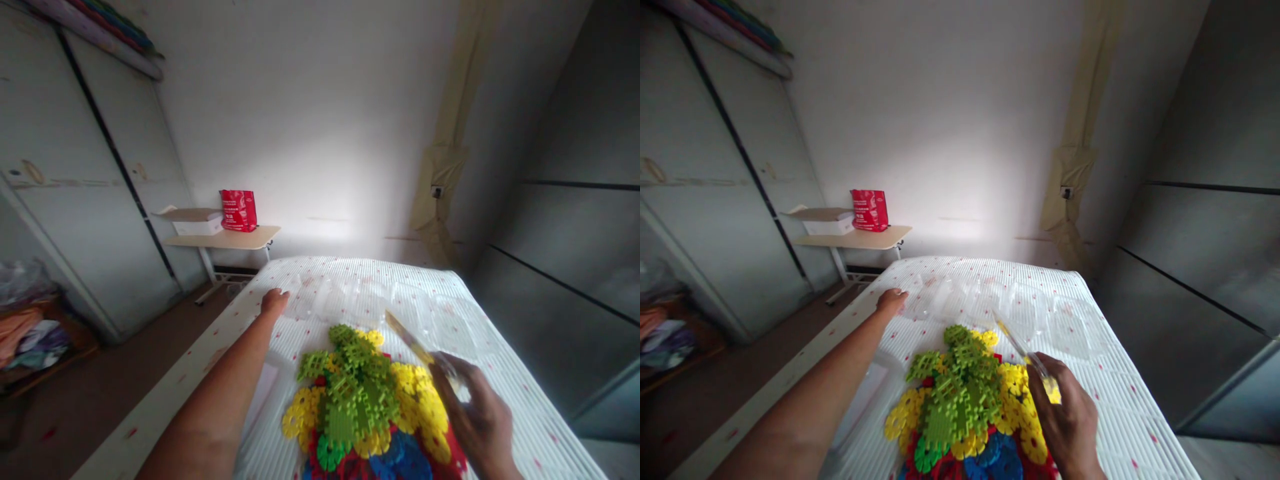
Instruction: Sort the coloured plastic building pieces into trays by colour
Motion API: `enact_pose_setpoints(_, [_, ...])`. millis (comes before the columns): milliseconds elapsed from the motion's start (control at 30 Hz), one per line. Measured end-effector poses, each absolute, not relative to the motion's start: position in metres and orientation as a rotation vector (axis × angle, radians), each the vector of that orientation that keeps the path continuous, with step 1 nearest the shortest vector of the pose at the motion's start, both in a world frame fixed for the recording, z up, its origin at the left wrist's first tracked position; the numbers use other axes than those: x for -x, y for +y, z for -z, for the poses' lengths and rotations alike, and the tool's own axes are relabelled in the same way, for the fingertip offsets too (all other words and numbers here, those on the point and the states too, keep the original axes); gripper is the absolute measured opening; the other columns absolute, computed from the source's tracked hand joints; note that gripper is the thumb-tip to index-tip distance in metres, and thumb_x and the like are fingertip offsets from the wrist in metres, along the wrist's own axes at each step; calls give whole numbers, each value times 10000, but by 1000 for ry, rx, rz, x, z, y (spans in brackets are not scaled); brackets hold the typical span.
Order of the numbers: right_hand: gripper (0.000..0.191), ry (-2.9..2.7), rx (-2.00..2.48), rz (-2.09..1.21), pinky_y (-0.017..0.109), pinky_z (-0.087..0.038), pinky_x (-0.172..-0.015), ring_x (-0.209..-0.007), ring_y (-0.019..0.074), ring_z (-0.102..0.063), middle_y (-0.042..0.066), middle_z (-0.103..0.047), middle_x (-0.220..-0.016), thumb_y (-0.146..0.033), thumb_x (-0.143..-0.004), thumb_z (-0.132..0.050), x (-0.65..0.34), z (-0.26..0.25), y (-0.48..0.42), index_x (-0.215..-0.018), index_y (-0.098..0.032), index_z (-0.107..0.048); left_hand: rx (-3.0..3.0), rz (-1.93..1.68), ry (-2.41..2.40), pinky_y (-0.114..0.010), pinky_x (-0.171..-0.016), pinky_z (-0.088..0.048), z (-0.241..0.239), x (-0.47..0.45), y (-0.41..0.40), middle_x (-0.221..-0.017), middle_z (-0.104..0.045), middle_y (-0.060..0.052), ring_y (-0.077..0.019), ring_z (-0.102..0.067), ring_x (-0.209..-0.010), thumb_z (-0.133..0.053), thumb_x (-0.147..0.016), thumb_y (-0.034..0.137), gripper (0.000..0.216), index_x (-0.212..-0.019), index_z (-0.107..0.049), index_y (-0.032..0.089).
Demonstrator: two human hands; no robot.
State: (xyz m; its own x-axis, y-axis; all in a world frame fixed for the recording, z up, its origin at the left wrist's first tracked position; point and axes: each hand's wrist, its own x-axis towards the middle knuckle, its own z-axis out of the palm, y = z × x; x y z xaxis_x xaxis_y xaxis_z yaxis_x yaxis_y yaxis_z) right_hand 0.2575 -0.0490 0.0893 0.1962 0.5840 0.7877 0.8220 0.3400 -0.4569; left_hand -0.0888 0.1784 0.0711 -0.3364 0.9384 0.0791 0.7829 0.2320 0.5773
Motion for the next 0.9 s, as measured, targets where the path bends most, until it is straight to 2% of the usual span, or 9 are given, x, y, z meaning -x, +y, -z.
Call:
enact_pose_setpoints(100, [253,-1308,1361,7,210,-509,-481,-577,160,-658,50,-704,-756,-426,-746,-630,-259,-92,-49,-818,-183,-625,-1606,-859,2171,-406,-895,-464,-89,92,167,-1132,-604,-105,-223,-577,-1028,-534,-869,280,289,-1113,-577,130])
enact_pose_setpoints(200, [345,-1063,1276,-302,265,-550,-593,-690,198,-674,55,-700,-783,-420,-651,-720,-260,-97,-46,-867,-178,-604,-1693,-968,2020,-291,-917,-441,-113,90,145,-1092,-660,-86,-201,-595,-1031,-510,-840,217,282,-1082,-630,136])
enact_pose_setpoints(267, [445,-981,1215,-489,275,-543,-583,-671,193,-662,48,-694,-774,-406,-620,-750,-259,-103,-43,-972,-180,-596,-1771,-1012,1881,-250,-882,-458,-129,89,125,-1055,-686,-45,-183,-616,-990,-526,-813,254,308,-1079,-648,158])
enact_pose_setpoints(400, [532,-1075,1135,-767,261,-495,-516,-596,162,-609,26,-663,-701,-392,-647,-739,-246,-124,-34,-1104,-182,-568,-1876,-1026,1675,-276,-878,-465,-143,104,72,-1001,-709,-35,-200,-630,-951,-542,-762,336,331,-1005,-686,164])
enact_pose_setpoints(500, [550,-1236,1077,-926,262,-461,-497,-549,140,-562,15,-642,-672,-398,-657,-722,-220,-143,-21,-1123,-162,-551,-1756,-1070,1725,-310,-896,-460,-128,130,27,-971,-718,-42,-225,-633,-953,-567,-715,390,331,-933,-705,181])
enact_pose_setpoints(633, [565,-1499,915,-1225,245,-417,-506,-530,104,-512,-17,-603,-648,-414,-642,-710,-159,-154,11,-1111,-140,-557,-1540,-1165,1896,-323,-932,-449,-87,158,-32,-1044,-697,-55,-241,-610,-1042,-518,-751,486,383,-956,-692,214])
enact_pose_setpoints(767, [536,-1783,824,-1502,195,-311,-424,-420,53,-358,-110,-414,-476,-380,-644,-712,-85,-134,47,-1086,-108,-579,-1434,-1227,1918,-355,-985,-426,-47,167,-81,-1164,-642,-53,-232,-561,-1131,-405,-813,503,448,-1099,-630,242])
enact_pose_setpoints(833, [473,-1944,865,-1509,188,-309,-404,-392,48,-334,-117,-389,-456,-328,-698,-676,-52,-118,60,-1097,-93,-580,-1456,-1259,1903,-383,-1009,-406,-33,168,-96,-1232,-599,-56,-239,-528,-1171,-398,-810,498,477,-1177,-580,252])
enact_pose_setpoints(900, [400,-2185,971,-1326,192,-349,-399,-373,57,-365,-109,-407,-448,-263,-762,-609,-28,-104,68,-1124,-94,-578,-1503,-1260,1905,-409,-1018,-393,-23,167,-103,-1277,-561,-60,-255,-507,-1191,-420,-788,505,524,-1240,-530,264])
